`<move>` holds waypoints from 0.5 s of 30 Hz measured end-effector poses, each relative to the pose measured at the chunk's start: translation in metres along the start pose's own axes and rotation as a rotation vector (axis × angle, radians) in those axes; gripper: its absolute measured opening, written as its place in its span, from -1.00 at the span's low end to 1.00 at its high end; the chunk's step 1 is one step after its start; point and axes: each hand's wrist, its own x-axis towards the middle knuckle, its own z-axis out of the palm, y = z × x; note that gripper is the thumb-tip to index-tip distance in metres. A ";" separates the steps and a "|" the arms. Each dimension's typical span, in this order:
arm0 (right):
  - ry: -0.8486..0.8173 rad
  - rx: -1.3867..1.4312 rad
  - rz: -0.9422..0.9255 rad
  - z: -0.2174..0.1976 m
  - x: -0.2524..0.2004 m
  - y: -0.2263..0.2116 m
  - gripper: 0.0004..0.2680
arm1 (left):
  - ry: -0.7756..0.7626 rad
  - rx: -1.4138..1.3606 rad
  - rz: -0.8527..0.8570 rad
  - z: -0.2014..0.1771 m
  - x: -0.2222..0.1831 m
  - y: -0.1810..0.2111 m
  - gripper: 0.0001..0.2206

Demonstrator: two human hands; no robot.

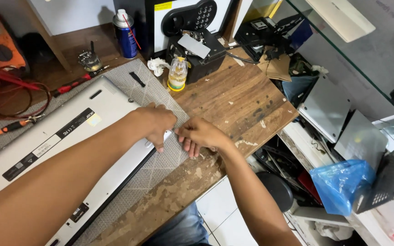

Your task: Using a prying tool and hands to carefully remove the bottom cover of a laptop.

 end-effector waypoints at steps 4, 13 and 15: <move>0.030 0.086 0.012 0.005 0.006 0.004 -0.81 | -0.020 -0.029 -0.024 -0.004 -0.006 0.001 -0.40; 0.155 0.193 0.018 0.030 0.004 0.008 -0.84 | 0.024 -0.082 -0.053 0.005 -0.003 -0.001 -0.43; 0.178 0.229 0.032 0.040 0.004 0.010 -0.83 | 0.033 -0.065 -0.056 0.007 -0.001 -0.003 -0.45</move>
